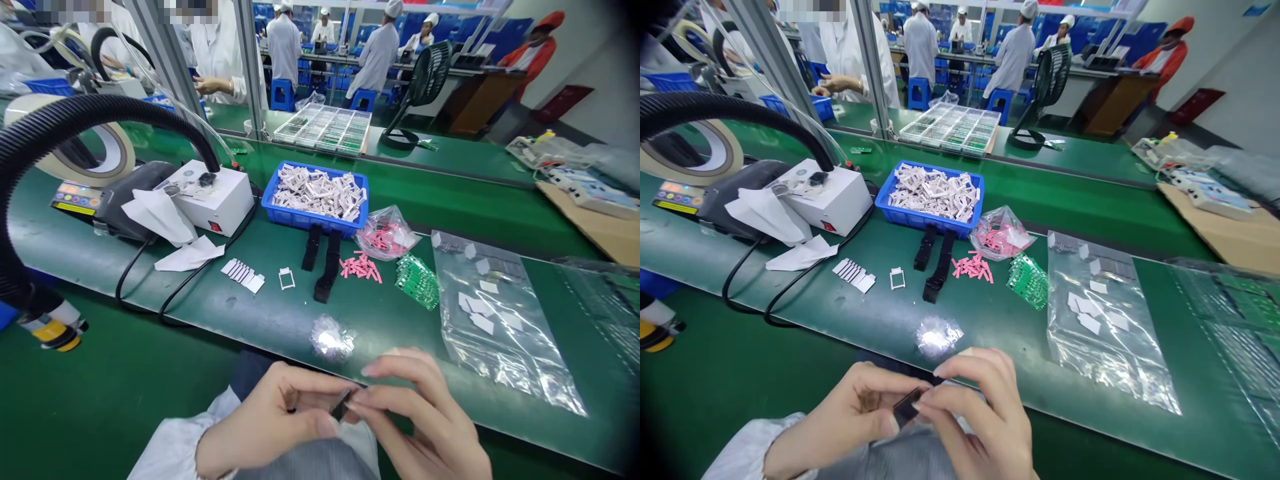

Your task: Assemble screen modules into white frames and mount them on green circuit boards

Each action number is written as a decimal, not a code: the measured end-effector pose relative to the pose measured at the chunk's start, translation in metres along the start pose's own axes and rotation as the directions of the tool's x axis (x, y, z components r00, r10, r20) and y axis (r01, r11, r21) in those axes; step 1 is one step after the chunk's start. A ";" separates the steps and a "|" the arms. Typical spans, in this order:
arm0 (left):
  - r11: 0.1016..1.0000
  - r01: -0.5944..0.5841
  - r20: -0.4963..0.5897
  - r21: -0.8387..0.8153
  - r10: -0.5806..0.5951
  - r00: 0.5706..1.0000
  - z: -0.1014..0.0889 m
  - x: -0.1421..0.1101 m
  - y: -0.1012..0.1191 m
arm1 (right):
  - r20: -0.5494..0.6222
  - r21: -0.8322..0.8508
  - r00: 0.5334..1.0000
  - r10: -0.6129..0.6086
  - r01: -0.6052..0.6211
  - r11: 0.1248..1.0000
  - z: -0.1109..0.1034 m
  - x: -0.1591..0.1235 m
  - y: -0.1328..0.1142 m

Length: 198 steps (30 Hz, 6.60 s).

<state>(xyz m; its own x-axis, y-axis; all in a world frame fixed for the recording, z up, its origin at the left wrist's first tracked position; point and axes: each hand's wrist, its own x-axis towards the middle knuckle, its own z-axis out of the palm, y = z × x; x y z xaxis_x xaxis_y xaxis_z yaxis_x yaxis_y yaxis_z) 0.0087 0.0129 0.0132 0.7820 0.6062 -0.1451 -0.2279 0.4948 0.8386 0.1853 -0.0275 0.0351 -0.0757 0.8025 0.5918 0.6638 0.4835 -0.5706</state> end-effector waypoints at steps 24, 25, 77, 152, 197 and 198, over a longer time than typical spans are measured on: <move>0.884 -0.018 -0.078 0.467 0.062 0.995 0.009 -0.016 0.006 | 0.087 0.128 0.991 -0.097 0.086 0.988 -0.002 0.000 -0.001; 0.872 0.002 -0.091 0.489 0.049 0.995 0.009 -0.017 0.006 | 0.095 0.132 0.991 -0.097 0.084 0.988 -0.002 0.001 0.000; 0.913 0.132 -0.034 -0.387 -0.157 0.987 0.011 -0.014 -0.044 | 0.194 0.299 0.980 0.051 -0.109 0.948 0.024 -0.029 -0.008; 0.610 0.064 -0.410 0.790 0.447 0.795 -0.015 -0.003 -0.019 | 0.111 -0.168 0.992 0.054 -0.035 0.985 0.039 -0.019 0.045; 0.503 -0.070 -0.196 0.861 0.457 0.868 -0.028 0.031 -0.002 | 0.205 0.660 0.731 0.651 -0.594 0.460 0.044 -0.046 0.056; 0.535 -0.097 -0.189 0.839 0.453 0.871 -0.020 0.027 -0.011 | 0.236 0.712 0.697 0.677 -0.599 0.367 0.046 -0.045 0.045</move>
<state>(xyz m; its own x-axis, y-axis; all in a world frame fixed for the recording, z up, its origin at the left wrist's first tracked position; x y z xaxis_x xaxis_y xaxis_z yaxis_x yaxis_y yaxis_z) 0.0205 0.0368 -0.0104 0.4685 0.8699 0.1544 0.2891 -0.3161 0.9036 0.1838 -0.0257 -0.0433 0.2209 0.9692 -0.1089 -0.2402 -0.0541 -0.9692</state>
